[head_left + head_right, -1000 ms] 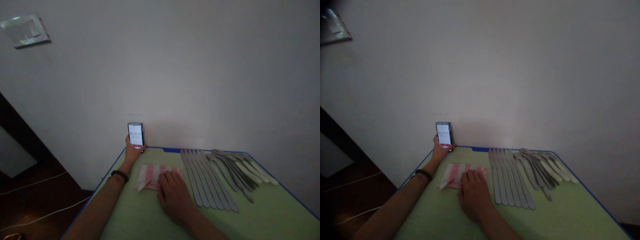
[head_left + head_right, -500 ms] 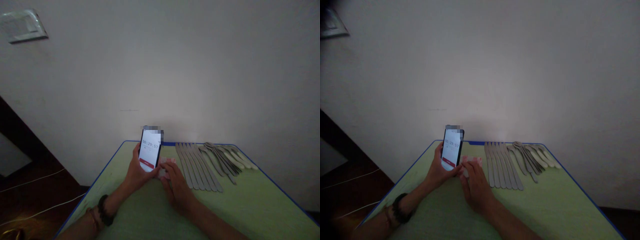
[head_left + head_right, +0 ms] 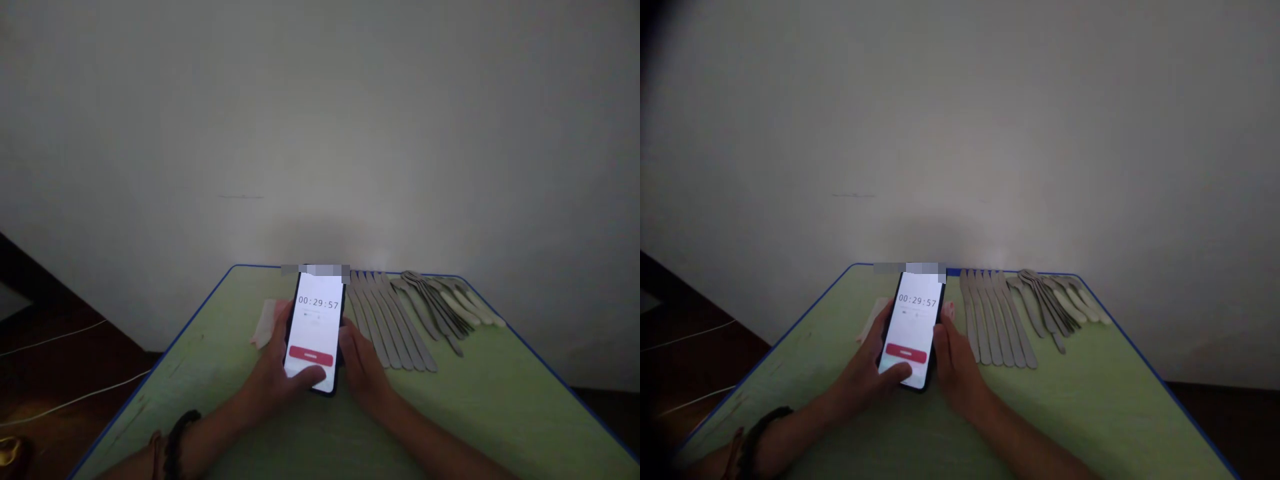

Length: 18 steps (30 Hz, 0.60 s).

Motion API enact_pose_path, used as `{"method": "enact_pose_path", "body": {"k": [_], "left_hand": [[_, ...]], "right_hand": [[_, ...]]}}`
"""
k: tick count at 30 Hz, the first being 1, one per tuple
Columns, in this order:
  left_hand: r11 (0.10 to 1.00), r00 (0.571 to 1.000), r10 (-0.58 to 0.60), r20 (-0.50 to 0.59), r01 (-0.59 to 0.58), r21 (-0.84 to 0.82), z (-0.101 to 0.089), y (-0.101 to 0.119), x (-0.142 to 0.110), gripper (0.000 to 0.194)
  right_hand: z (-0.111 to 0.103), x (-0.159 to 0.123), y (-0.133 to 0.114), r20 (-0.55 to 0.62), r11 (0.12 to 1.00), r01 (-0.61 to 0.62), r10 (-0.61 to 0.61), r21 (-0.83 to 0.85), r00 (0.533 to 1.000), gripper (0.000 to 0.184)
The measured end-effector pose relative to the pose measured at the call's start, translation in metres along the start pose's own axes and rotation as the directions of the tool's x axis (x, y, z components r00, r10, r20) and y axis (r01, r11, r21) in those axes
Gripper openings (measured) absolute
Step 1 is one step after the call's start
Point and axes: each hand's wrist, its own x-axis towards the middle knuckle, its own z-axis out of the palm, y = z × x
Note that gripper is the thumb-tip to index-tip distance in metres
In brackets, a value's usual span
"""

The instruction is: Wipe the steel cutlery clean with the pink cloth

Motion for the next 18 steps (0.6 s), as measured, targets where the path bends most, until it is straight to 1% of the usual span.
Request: {"method": "enact_pose_path", "body": {"k": [2, 3, 5, 6, 8, 10, 12, 14, 16, 18], "left_hand": [[0.981, 0.995, -0.082, 0.055, 0.090, -0.169, -0.001, 0.000, 0.002, 0.085], [0.955, 0.990, -0.115, 0.083, 0.133, -0.264, -0.001, 0.000, 0.002, 0.082], [0.881, 0.982, -0.139, 0.131, 0.183, -0.436, 0.000, -0.001, 0.004, 0.080], [0.848, 0.979, -0.134, 0.154, 0.194, -0.494, 0.000, -0.001, 0.004, 0.081], [0.809, 0.967, -0.129, 0.221, 0.232, -0.540, -0.002, -0.002, 0.005, 0.082], [0.801, 0.942, -0.137, 0.305, 0.287, -0.526, -0.006, -0.002, 0.004, 0.084], [0.799, 0.913, -0.151, 0.380, 0.339, -0.496, -0.010, -0.001, 0.004, 0.090], [0.801, 0.890, -0.170, 0.424, 0.375, -0.467, -0.012, 0.000, 0.004, 0.096], [0.805, 0.880, -0.191, 0.436, 0.394, -0.443, -0.013, 0.001, 0.004, 0.098], [0.807, 0.880, -0.206, 0.428, 0.400, -0.434, -0.013, 0.001, 0.004, 0.098]], "right_hand": [[-0.001, 0.003, 0.004, -0.009, 0.996, -0.071, 0.072, 0.061, 0.997, 0.052], [-0.002, 0.005, 0.007, 0.009, 0.987, -0.105, 0.104, 0.119, 0.994, 0.052], [-0.002, 0.007, 0.015, 0.094, 0.944, -0.171, 0.150, 0.283, 0.984, 0.055], [-0.001, 0.008, 0.020, 0.146, 0.905, -0.209, 0.165, 0.371, 0.975, 0.058], [-0.002, 0.010, 0.027, 0.242, 0.818, -0.276, 0.173, 0.504, 0.955, 0.068], [-0.003, 0.010, 0.032, 0.303, 0.765, -0.315, 0.164, 0.562, 0.939, 0.078], [-0.007, 0.010, 0.031, 0.342, 0.764, -0.326, 0.146, 0.557, 0.928, 0.083], [-0.010, 0.009, 0.025, 0.374, 0.801, -0.330, 0.144, 0.500, 0.916, 0.086], [-0.014, 0.008, 0.017, 0.383, 0.858, -0.316, 0.154, 0.406, 0.911, 0.087], [-0.015, 0.008, 0.010, 0.377, 0.899, -0.288, 0.153, 0.331, 0.913, 0.085]]}}
